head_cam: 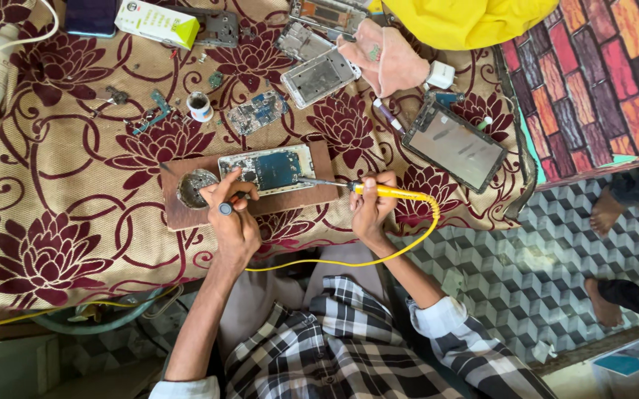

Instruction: The person uses a soldering iron and a screwdriver to work on a small circuit board placed on a wooden board. They repeatedly apply the soldering iron to specific points on the board while occasionally using the screwdriver to adjust components.

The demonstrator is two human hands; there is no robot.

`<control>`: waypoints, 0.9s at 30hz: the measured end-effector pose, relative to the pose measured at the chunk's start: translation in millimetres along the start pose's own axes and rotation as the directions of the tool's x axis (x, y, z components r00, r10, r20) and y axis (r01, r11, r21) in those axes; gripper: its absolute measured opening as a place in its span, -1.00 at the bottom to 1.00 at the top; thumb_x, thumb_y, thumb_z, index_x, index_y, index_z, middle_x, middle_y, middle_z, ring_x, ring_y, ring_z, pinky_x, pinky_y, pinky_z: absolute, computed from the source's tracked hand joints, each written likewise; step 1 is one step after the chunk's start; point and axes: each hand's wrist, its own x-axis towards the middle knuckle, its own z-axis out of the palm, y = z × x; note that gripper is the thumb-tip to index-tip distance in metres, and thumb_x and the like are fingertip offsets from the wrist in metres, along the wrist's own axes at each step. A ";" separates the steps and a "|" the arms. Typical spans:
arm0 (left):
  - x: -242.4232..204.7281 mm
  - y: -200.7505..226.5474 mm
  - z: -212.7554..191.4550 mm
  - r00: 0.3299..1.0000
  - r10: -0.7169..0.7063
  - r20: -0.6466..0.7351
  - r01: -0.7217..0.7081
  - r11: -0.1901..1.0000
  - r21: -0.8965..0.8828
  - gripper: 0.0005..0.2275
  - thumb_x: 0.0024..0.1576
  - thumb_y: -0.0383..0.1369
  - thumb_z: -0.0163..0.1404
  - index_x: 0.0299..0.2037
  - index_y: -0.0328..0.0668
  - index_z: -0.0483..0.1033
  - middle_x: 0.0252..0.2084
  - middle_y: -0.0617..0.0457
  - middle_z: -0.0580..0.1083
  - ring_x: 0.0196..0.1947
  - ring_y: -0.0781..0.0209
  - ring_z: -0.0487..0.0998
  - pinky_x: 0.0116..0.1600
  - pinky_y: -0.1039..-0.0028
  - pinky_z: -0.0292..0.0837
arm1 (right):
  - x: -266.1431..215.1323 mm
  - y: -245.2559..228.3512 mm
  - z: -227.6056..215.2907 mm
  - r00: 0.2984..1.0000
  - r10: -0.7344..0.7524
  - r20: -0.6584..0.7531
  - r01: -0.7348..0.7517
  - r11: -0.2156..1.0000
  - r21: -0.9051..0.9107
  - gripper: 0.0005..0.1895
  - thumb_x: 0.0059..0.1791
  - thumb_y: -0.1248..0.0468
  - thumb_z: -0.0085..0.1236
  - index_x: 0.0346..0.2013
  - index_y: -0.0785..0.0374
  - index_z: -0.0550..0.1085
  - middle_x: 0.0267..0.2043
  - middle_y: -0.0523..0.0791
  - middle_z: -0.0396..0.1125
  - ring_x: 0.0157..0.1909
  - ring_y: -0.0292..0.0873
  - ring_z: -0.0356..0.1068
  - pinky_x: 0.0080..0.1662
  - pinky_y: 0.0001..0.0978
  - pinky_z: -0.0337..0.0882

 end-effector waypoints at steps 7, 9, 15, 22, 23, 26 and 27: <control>-1.1 -3.5 3.3 1.000 0.016 -0.010 -0.016 1.000 -0.004 -0.52 0.16 -0.75 -0.26 0.31 -0.29 0.21 -0.31 0.03 0.50 -0.25 0.18 0.31 0.13 0.29 0.14 | 1.4 1.4 0.9 0.999 -0.036 0.023 0.036 0.999 0.002 -0.71 0.24 0.12 -0.11 -0.20 0.26 0.16 -0.52 -0.18 0.16 -0.60 -0.37 0.15 -0.52 -0.56 0.14; -3.9 -4.6 2.5 1.000 0.015 -0.002 -0.015 1.000 0.000 -0.52 0.16 -0.75 -0.26 0.32 -0.29 0.20 -0.32 0.03 0.50 -0.26 0.19 0.30 0.11 0.30 0.14 | -2.1 0.9 1.1 1.000 -0.022 0.018 0.022 1.000 -0.021 -0.72 0.23 0.13 -0.11 -0.19 0.27 0.16 -0.49 -0.16 0.17 -0.59 -0.36 0.17 -0.51 -0.55 0.16; -5.8 -7.3 3.9 1.000 0.013 0.000 -0.013 1.000 0.011 -0.50 0.17 -0.77 -0.26 0.34 -0.25 0.19 -0.33 0.03 0.50 -0.28 0.20 0.30 0.08 0.33 0.16 | -4.6 2.2 1.2 0.997 -0.071 0.022 0.072 0.996 -0.049 -0.73 0.24 0.16 -0.08 -0.18 0.27 0.14 -0.38 -0.11 0.17 -0.54 -0.35 0.15 -0.46 -0.49 0.23; -2.5 -4.9 5.1 0.999 0.036 -0.011 -0.036 0.999 0.023 -0.48 0.18 -0.78 -0.25 0.37 -0.27 0.17 -0.35 0.06 0.48 -0.35 0.25 0.29 0.07 0.31 0.12 | -3.0 1.0 -0.6 0.998 -0.052 0.027 0.053 0.996 -0.068 -0.73 0.22 0.17 -0.09 -0.23 0.24 0.12 -0.49 -0.16 0.15 -0.60 -0.38 0.14 -0.53 -0.54 0.15; -2.1 -4.7 4.7 0.999 0.034 -0.007 -0.034 0.999 0.027 -0.47 0.17 -0.79 -0.24 0.37 -0.27 0.17 -0.35 0.06 0.48 -0.35 0.26 0.29 0.07 0.31 0.12 | -2.5 1.1 -0.1 0.998 -0.052 0.030 0.055 0.996 -0.072 -0.73 0.22 0.17 -0.10 -0.24 0.23 0.13 -0.53 -0.18 0.13 -0.62 -0.39 0.13 -0.54 -0.55 0.13; -3.0 -3.0 1.5 0.998 -0.029 0.051 0.029 1.000 0.005 -0.36 0.03 -0.79 -0.25 0.41 -0.28 0.17 -0.36 0.05 0.45 -0.31 0.21 0.28 0.11 0.29 0.14 | -2.2 -0.6 1.7 1.000 0.021 -0.008 -0.021 0.999 -0.041 -0.74 0.23 0.20 -0.08 -0.24 0.23 0.13 -0.52 -0.18 0.08 -0.59 -0.39 0.08 -0.53 -0.53 0.12; -3.3 -2.6 0.9 0.998 -0.023 0.050 0.023 1.000 0.008 -0.35 0.03 -0.79 -0.24 0.41 -0.28 0.17 -0.35 0.05 0.46 -0.32 0.22 0.28 0.11 0.30 0.14 | -2.4 -2.0 2.1 1.000 0.017 -0.005 -0.018 0.999 -0.049 -0.74 0.23 0.19 -0.08 -0.24 0.23 0.13 -0.54 -0.19 0.08 -0.61 -0.39 0.09 -0.53 -0.53 0.12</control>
